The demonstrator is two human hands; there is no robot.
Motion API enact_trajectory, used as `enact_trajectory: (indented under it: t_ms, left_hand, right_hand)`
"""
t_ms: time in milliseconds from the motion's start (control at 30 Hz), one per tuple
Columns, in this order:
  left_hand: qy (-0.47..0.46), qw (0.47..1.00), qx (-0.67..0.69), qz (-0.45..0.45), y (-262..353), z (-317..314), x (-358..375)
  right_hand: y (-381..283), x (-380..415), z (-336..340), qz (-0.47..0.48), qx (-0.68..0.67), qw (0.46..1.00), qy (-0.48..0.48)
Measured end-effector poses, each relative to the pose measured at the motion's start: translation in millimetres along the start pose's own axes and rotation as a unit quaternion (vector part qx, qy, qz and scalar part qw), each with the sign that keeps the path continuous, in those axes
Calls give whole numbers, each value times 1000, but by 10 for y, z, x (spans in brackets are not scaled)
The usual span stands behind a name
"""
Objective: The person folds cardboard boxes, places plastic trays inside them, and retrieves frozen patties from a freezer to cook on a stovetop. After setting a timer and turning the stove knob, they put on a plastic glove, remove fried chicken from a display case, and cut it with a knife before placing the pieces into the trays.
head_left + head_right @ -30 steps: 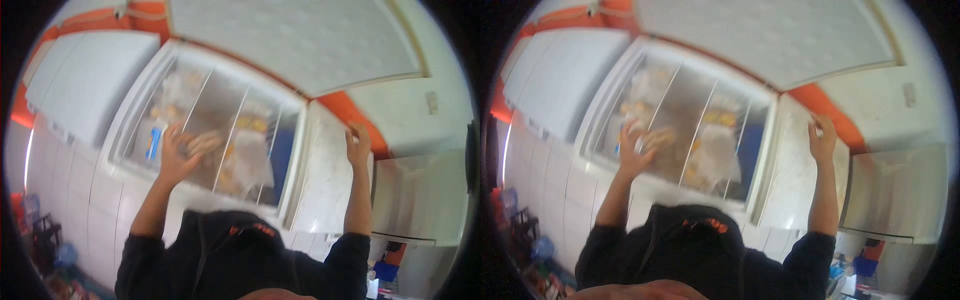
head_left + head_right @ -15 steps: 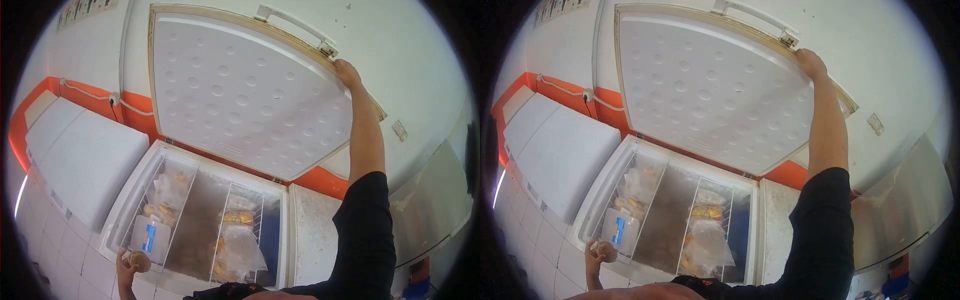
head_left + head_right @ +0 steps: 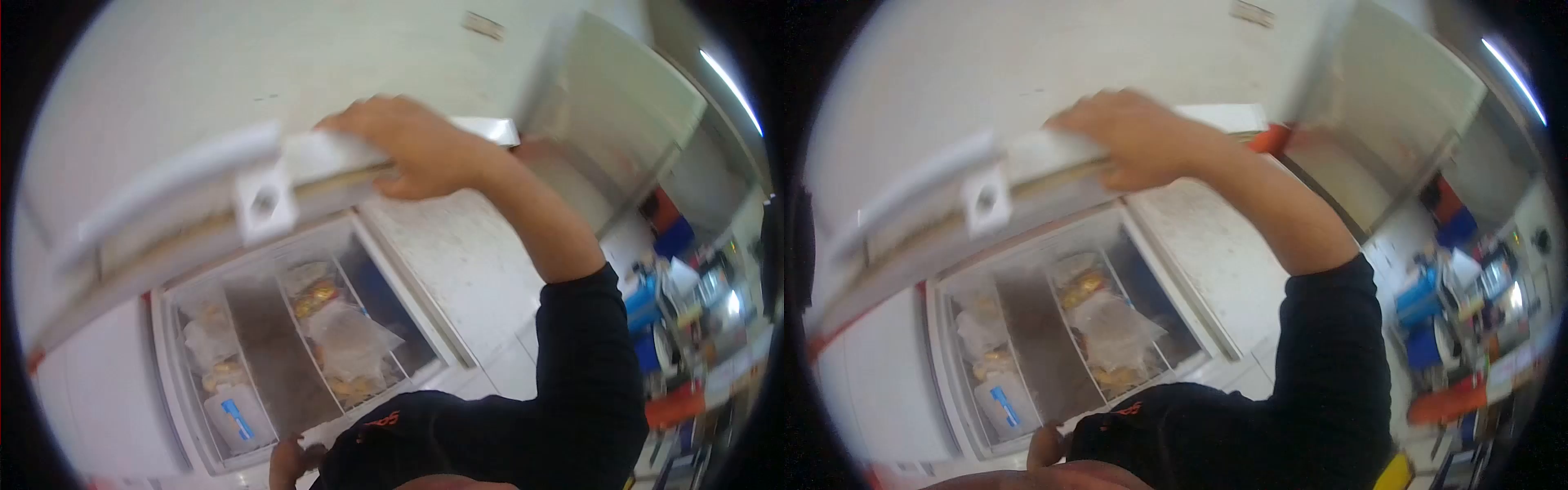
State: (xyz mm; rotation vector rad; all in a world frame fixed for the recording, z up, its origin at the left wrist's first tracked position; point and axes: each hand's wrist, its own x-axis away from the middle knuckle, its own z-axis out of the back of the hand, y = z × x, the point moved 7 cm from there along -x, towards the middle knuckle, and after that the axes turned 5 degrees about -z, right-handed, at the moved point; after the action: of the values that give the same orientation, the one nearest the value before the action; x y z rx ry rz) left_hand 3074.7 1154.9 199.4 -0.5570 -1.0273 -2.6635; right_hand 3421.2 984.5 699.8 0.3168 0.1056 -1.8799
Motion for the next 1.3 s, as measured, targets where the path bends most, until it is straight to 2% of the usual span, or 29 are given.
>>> enact_trajectory:
  t_ms: [33,67,167,267,367,433,467,500,600,633,667,700,767,833,900,933,967,1000,1067,1100,1133,1167,1200,1267,1300]
  left_hand:
    - [-50,995,-84,29,19,-109,83]
    - [-92,987,-130,20,56,-194,167]
    - [-156,972,-176,21,75,-462,358]
    - [-182,961,-207,24,114,-643,410]
    - [-212,950,-227,33,90,-837,574]
    - [-240,941,-230,60,108,-984,812]
    - [-255,935,-234,77,129,-1051,897]
    - [-276,928,-231,95,218,-1116,927]
    - [-342,899,-230,147,397,-1598,792]
    - [-390,881,-219,157,130,-1912,769]
    - [-401,871,-240,150,428,-1985,743]
    - [-400,866,-262,147,1009,-1212,1368]
    - [-353,889,-248,150,1023,-1690,1389]
    - [-361,890,-177,214,977,-2382,1443]
    - [-309,895,-184,263,1570,-2364,1566]
    - [-260,907,-193,270,1454,-2690,1424]
    - [-271,904,-208,257,1642,-2767,1417]
    - [-311,886,-185,290,1424,-3101,1383]
    - [-262,902,-221,262,2005,-3016,1189]
    - [-232,918,-194,257,2198,-3025,1061]
    - [-199,932,-203,223,2530,-2937,903]
    - [-94,961,-196,170,2986,-2757,723]
    - [-69,973,-160,149,3348,-2680,530]
    - [34,996,-69,38,3871,-2717,-61]
    - [-26,999,16,-11,4417,-2670,-317]
  right_hand:
    - [-92,278,-65,13,-15,1000,7]
    - [-193,502,-149,28,-29,999,12]
    - [-530,1065,-497,41,-157,986,-32]
    - [-950,1662,-1035,37,-135,988,-64]
    - [-1188,2166,-1577,22,-132,990,-49]
    - [-1269,2528,-2131,-3,-123,989,86]
    - [-1315,2614,-2328,-28,-142,989,40]
    - [-1184,2624,-2512,-53,-156,986,-12]
    - [-901,2976,-3093,-25,-167,985,33]
    - [-753,3057,-3299,-69,-186,980,5]
    - [-588,3177,-3495,-101,-195,975,-27]
    - [-799,2840,-2641,-52,-203,977,-24]
    - [-385,3202,-2948,-163,-250,954,-23]
    - [-140,3923,-3614,-127,-264,955,-39]
    - [63,4517,-3123,-154,-221,961,-65]
    - [139,4862,-3172,-171,-189,966,-37]
    - [184,5123,-2979,-193,-152,969,-17]
    - [206,5362,-2868,-201,-166,965,-38]
    - [195,5786,-2776,-213,-212,951,-66]
    - [206,5970,-2712,-214,-212,951,-73]
    - [209,6142,-2627,-213,-242,944,-76]
    - [265,6324,-2550,-216,-271,935,-76]
    - [374,6504,-2443,-234,-284,927,-76]
    - [766,7014,-2418,-272,-287,916,-67]
    - [995,7337,-2402,-297,-293,907,-58]
